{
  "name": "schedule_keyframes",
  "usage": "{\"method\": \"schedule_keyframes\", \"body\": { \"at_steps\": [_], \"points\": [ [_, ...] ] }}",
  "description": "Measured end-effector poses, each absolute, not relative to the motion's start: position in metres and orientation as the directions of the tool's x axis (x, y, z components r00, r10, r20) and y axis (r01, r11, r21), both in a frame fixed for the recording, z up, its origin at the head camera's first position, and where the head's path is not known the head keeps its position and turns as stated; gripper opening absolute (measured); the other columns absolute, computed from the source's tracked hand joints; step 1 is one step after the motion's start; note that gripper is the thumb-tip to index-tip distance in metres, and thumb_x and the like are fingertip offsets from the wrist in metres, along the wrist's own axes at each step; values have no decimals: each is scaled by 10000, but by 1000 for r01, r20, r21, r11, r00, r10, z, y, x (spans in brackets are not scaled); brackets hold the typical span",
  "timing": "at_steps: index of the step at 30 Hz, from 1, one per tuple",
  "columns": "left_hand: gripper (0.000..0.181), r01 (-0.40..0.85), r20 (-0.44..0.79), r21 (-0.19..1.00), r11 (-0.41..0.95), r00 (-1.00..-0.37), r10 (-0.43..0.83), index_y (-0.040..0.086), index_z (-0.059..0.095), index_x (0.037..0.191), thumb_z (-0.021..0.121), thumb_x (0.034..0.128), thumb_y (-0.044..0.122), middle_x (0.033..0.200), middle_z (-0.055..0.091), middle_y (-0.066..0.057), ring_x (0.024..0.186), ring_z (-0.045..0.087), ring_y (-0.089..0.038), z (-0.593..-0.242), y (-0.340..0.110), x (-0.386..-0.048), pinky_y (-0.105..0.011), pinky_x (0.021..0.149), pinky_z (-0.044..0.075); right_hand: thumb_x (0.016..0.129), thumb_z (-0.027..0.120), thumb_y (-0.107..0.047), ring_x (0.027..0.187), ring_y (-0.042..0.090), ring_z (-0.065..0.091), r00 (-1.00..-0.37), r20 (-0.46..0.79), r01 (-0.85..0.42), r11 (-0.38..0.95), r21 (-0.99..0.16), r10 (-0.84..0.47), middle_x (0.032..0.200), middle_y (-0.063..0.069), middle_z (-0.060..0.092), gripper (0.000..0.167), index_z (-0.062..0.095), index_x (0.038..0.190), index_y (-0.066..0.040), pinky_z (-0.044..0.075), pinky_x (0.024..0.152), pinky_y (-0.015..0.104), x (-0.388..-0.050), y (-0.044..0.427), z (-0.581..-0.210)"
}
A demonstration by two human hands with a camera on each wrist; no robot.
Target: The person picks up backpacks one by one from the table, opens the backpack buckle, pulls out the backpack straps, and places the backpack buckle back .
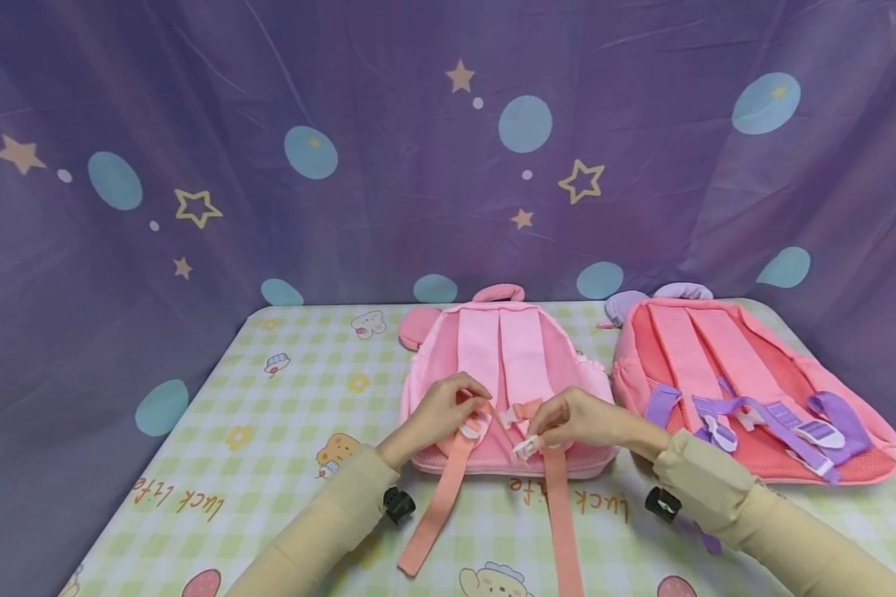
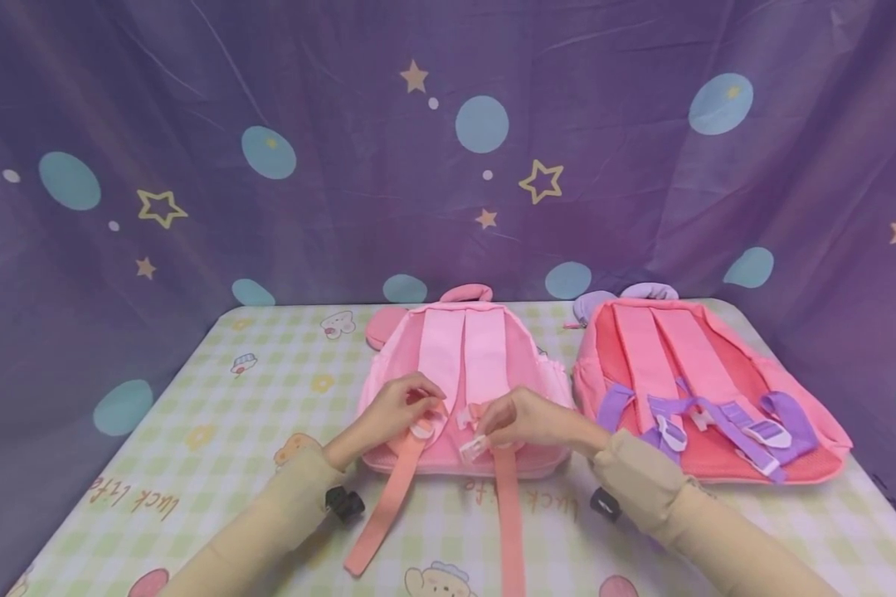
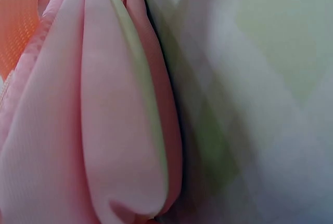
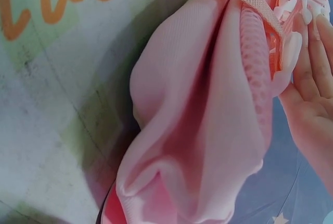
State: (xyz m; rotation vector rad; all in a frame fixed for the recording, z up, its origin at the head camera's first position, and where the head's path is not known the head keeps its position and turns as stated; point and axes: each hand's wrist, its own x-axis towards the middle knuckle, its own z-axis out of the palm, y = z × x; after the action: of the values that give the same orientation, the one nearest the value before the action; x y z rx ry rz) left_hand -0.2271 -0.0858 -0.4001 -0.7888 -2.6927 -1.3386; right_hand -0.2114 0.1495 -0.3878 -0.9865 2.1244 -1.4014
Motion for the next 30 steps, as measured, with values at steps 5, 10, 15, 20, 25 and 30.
{"method": "schedule_keyframes", "body": {
  "at_steps": [5, 10, 15, 20, 25, 30],
  "points": [
    [100, 459, 244, 729, 508, -868, 433, 51, 665, 864, 587, 819, 7, 823, 612, -23, 729, 526, -109, -401, -84, -227, -209, 667, 436, 771, 613, 15, 632, 13, 504, -631, 54, -333, 207, -920, -774, 770, 78, 662, 93, 656, 838, 63, 420, 539, 166, -213, 150, -390],
    [95, 474, 256, 719, 509, -861, 440, 52, 667, 860, 593, 816, 10, 819, 614, -32, 729, 525, -109, -401, -83, -227, -210, 669, 436, 778, 613, 7, 632, 11, 499, -609, 53, -327, 191, -925, -791, 779, 87, 666, 101, 652, 851, 66, 410, 538, 156, -214, 151, -391],
    [95, 484, 258, 705, 519, -856, 447, 46, 666, 855, 594, 811, 2, 818, 609, -37, 732, 519, -112, -401, -82, -226, -225, 673, 438, 779, 602, 39, 707, 6, 560, -580, 73, -326, 149, -933, -811, 799, 117, 668, 105, 635, 859, 98, 479, 618, 195, -215, 152, -391],
    [97, 484, 254, 701, 525, -856, 450, 50, 664, 855, 594, 811, 1, 821, 608, -42, 738, 516, -111, -400, -82, -227, -241, 681, 444, 775, 599, 47, 723, 13, 576, -596, 72, -326, 160, -932, -800, 804, 134, 668, 107, 642, 863, 93, 491, 641, 215, -213, 153, -392],
    [93, 495, 274, 694, 523, -853, 444, 52, 662, 860, 597, 811, 8, 830, 608, -42, 751, 526, -115, -402, -84, -228, -243, 697, 446, 756, 628, -2, 721, 22, 571, -657, 101, -434, 265, -861, -747, 790, 38, 674, 115, 684, 855, 8, 473, 693, 215, -207, 150, -388],
    [115, 518, 306, 694, 499, -841, 446, 53, 662, 888, 606, 801, 2, 851, 610, -27, 786, 543, -129, -401, -86, -224, -252, 722, 448, 743, 653, -37, 762, 35, 571, -670, 187, -600, 376, -706, -718, 790, -37, 668, 105, 702, 835, -54, 474, 737, 263, -196, 146, -380]
  ]
}}
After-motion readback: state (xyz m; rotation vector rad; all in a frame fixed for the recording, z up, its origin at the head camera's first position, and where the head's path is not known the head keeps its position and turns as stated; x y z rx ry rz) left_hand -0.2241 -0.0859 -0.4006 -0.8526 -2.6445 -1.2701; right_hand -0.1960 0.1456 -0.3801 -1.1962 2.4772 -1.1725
